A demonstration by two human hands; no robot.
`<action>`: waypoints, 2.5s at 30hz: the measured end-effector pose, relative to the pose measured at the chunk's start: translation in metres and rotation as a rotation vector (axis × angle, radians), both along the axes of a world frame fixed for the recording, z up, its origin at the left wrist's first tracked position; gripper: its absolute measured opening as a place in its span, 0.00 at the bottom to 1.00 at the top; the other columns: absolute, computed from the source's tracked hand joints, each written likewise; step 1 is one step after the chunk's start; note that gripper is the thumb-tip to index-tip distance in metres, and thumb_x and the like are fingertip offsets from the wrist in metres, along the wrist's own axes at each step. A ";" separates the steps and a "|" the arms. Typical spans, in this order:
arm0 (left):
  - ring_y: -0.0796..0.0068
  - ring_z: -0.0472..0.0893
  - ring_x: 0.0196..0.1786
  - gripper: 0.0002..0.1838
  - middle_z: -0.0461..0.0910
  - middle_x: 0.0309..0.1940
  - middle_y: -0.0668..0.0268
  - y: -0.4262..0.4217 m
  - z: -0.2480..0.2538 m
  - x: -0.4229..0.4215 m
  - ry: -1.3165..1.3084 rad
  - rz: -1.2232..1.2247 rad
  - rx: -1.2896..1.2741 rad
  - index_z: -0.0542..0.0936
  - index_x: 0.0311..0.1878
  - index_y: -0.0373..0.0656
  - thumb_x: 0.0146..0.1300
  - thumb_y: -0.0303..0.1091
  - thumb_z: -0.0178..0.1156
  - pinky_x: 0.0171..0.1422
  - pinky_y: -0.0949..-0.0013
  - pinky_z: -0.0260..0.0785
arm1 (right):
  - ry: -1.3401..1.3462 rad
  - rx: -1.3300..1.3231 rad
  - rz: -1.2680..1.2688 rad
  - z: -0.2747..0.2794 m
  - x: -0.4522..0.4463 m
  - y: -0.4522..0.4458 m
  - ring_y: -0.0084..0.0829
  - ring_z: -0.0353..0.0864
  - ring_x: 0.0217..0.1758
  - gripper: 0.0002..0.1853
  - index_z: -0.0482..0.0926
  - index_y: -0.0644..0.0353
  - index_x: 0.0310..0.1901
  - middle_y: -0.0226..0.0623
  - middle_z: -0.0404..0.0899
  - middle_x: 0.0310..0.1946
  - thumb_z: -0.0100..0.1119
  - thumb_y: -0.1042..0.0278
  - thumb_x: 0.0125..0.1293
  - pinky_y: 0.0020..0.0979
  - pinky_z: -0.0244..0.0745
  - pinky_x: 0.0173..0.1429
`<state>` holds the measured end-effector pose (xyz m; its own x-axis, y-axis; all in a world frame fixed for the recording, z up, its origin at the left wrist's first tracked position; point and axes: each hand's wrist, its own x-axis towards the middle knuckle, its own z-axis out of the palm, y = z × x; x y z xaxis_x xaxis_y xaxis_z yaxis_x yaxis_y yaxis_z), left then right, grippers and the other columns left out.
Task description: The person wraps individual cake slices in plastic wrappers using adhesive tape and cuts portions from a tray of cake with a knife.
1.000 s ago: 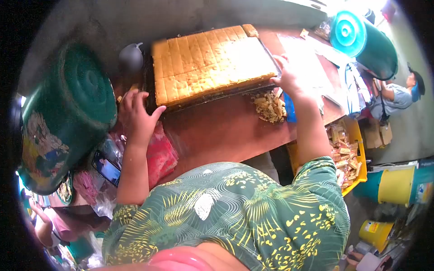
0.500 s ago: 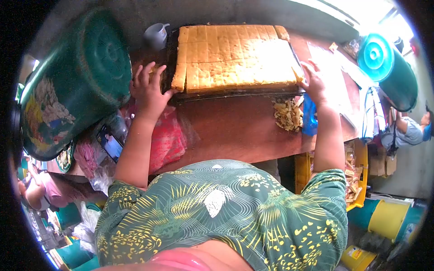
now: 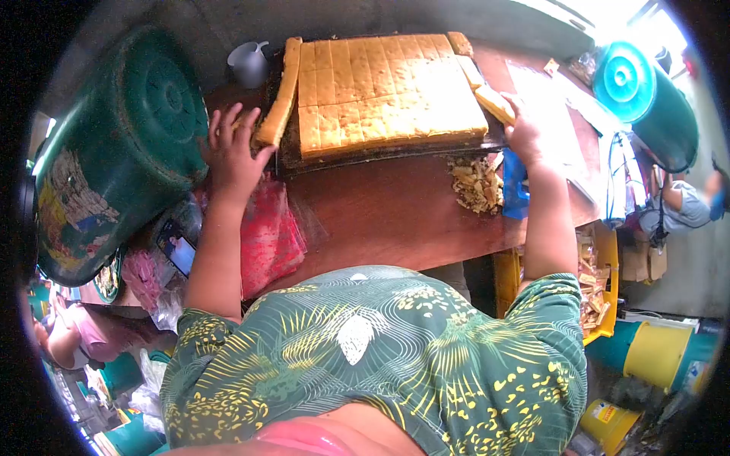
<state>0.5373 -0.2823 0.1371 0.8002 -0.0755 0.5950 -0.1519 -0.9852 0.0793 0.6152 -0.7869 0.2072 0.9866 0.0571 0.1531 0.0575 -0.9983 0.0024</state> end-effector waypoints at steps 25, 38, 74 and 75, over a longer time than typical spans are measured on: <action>0.48 0.50 0.85 0.59 0.56 0.82 0.68 -0.023 0.017 -0.013 0.180 -0.046 0.010 0.62 0.81 0.66 0.45 0.58 0.82 0.78 0.18 0.41 | -0.042 0.049 0.251 -0.014 -0.013 0.017 0.47 0.72 0.73 0.42 0.73 0.47 0.72 0.38 0.72 0.72 0.81 0.67 0.54 0.45 0.68 0.78; 0.51 0.49 0.85 0.61 0.55 0.82 0.70 -0.057 -0.006 0.015 0.083 -0.050 -0.011 0.61 0.82 0.68 0.43 0.56 0.83 0.78 0.16 0.36 | -0.012 -0.097 0.155 -0.013 -0.011 0.035 0.38 0.64 0.80 0.43 0.73 0.39 0.74 0.29 0.68 0.76 0.80 0.52 0.55 0.52 0.56 0.81; 0.52 0.44 0.86 0.59 0.54 0.81 0.68 -0.120 0.020 0.024 0.139 -0.269 -0.043 0.62 0.82 0.65 0.46 0.69 0.77 0.77 0.15 0.34 | -0.036 0.023 0.222 -0.003 -0.031 0.077 0.49 0.57 0.82 0.50 0.68 0.31 0.77 0.32 0.61 0.80 0.83 0.51 0.51 0.57 0.53 0.83; 0.52 0.43 0.86 0.60 0.54 0.81 0.68 -0.131 0.021 0.026 0.130 -0.303 -0.039 0.62 0.82 0.65 0.46 0.70 0.76 0.77 0.15 0.33 | -0.035 0.053 0.255 -0.003 -0.033 0.089 0.50 0.58 0.82 0.51 0.68 0.31 0.77 0.32 0.60 0.80 0.84 0.50 0.50 0.57 0.54 0.82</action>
